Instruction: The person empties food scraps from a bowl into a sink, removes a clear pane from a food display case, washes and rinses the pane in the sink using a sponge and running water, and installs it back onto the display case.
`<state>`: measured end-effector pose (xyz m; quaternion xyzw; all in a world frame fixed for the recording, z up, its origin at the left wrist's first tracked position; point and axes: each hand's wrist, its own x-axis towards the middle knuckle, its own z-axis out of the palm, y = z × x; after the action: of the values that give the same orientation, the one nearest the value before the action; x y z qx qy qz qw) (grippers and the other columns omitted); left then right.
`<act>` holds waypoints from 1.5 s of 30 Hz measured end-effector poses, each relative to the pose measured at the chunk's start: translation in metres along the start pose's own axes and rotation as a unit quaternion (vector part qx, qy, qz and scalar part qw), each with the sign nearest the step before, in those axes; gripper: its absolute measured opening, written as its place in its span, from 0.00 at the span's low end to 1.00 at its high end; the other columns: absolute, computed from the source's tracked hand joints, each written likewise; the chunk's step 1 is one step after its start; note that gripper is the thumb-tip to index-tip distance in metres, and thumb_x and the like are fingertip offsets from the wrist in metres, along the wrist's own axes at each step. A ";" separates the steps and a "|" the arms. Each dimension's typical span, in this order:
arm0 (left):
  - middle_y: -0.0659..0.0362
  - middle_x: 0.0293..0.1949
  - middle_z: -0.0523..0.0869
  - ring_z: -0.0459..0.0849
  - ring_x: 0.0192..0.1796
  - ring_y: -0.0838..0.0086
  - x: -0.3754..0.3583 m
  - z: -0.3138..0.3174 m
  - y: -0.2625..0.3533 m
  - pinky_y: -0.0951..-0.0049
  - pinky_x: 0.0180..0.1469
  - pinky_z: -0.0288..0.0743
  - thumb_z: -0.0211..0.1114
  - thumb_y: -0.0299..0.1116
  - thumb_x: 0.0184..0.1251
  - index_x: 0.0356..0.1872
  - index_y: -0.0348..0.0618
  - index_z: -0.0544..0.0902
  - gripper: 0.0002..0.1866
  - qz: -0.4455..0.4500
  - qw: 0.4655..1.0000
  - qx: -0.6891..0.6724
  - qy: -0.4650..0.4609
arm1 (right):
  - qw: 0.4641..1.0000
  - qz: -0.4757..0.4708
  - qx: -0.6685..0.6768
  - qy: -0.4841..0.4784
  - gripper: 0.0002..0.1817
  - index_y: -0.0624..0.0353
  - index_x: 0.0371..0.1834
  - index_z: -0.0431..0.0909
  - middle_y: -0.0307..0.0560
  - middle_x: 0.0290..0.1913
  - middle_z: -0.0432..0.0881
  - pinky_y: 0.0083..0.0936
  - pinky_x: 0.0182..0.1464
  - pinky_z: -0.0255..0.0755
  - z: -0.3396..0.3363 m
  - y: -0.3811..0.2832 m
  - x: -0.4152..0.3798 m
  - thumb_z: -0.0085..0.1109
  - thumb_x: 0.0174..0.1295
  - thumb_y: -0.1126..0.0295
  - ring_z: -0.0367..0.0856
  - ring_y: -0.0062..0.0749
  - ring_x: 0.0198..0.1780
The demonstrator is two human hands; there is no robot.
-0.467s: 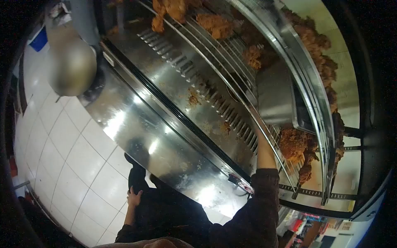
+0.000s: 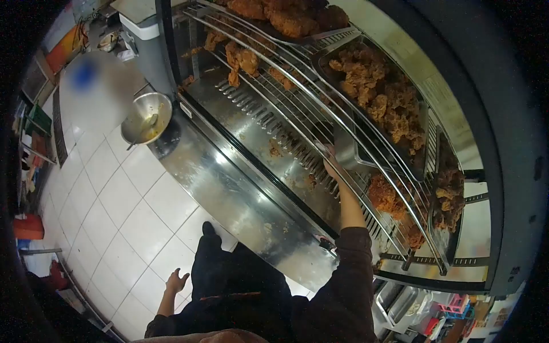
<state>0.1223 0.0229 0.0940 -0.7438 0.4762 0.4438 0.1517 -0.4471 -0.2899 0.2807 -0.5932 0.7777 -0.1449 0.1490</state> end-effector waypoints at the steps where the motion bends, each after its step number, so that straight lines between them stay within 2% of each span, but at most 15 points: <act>1: 0.47 0.54 0.70 0.70 0.55 0.54 -0.003 -0.007 0.001 0.50 0.55 0.61 0.51 0.61 0.54 0.59 0.44 0.62 0.37 -0.002 1.000 0.001 0.005 | 1.000 -0.003 0.002 -0.005 0.20 0.51 0.53 0.69 0.59 0.54 0.69 0.36 0.59 0.57 -0.004 -0.002 -0.002 0.51 0.56 0.61 0.66 0.35 0.58; 5: 0.49 0.55 0.70 0.70 0.56 0.55 -0.009 -0.028 0.012 0.48 0.55 0.60 0.50 0.61 0.55 0.59 0.45 0.62 0.37 -0.010 0.999 0.024 0.032 | 1.000 -0.006 0.007 -0.023 0.20 0.52 0.53 0.70 0.59 0.52 0.70 0.36 0.57 0.58 -0.020 -0.008 -0.006 0.51 0.56 0.62 0.67 0.36 0.56; 14: 0.52 0.54 0.71 0.71 0.55 0.58 -0.002 -0.045 0.051 0.43 0.55 0.57 0.47 0.59 0.58 0.59 0.50 0.64 0.32 0.080 0.993 0.090 0.017 | 0.999 -0.018 0.006 -0.033 0.18 0.53 0.51 0.71 0.58 0.49 0.71 0.37 0.53 0.60 -0.032 -0.016 -0.011 0.50 0.56 0.63 0.69 0.38 0.52; 31: 0.52 0.54 0.72 0.71 0.56 0.58 -0.002 -0.051 0.046 0.39 0.56 0.53 0.44 0.59 0.59 0.58 0.52 0.65 0.30 0.081 0.993 0.081 0.025 | 0.998 -0.059 -0.035 0.002 0.16 0.54 0.47 0.73 0.57 0.42 0.74 0.38 0.46 0.65 -0.016 -0.042 0.002 0.50 0.56 0.64 0.72 0.42 0.43; 36: 0.51 0.55 0.71 0.71 0.56 0.59 0.001 -0.047 0.040 0.39 0.57 0.52 0.44 0.59 0.59 0.57 0.51 0.66 0.30 0.073 0.995 0.065 0.036 | 0.994 -0.067 -0.069 0.048 0.15 0.54 0.46 0.74 0.57 0.40 0.75 0.39 0.43 0.66 -0.017 -0.033 -0.007 0.50 0.56 0.65 0.73 0.43 0.41; 42: 0.51 0.54 0.72 0.71 0.56 0.58 0.000 -0.052 0.048 0.39 0.57 0.52 0.43 0.58 0.60 0.57 0.50 0.66 0.30 0.080 0.995 0.060 0.027 | 0.959 -0.092 -0.187 0.192 0.14 0.55 0.45 0.75 0.56 0.37 0.76 0.39 0.40 0.68 -0.012 -0.019 -0.021 0.49 0.56 0.66 0.74 0.45 0.38; 45: 0.52 0.54 0.72 0.71 0.56 0.58 0.010 -0.051 0.049 0.39 0.57 0.52 0.43 0.57 0.61 0.57 0.51 0.66 0.29 0.088 0.992 0.091 0.026 | 0.940 -0.092 -0.236 0.230 0.14 0.55 0.44 0.75 0.56 0.36 0.77 0.39 0.39 0.69 -0.010 -0.014 -0.025 0.49 0.56 0.66 0.75 0.45 0.36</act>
<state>0.1089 -0.0403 0.1238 -0.6935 0.5817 0.3910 0.1664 -0.4326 -0.2686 0.2965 -0.6304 0.7450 -0.1031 -0.1922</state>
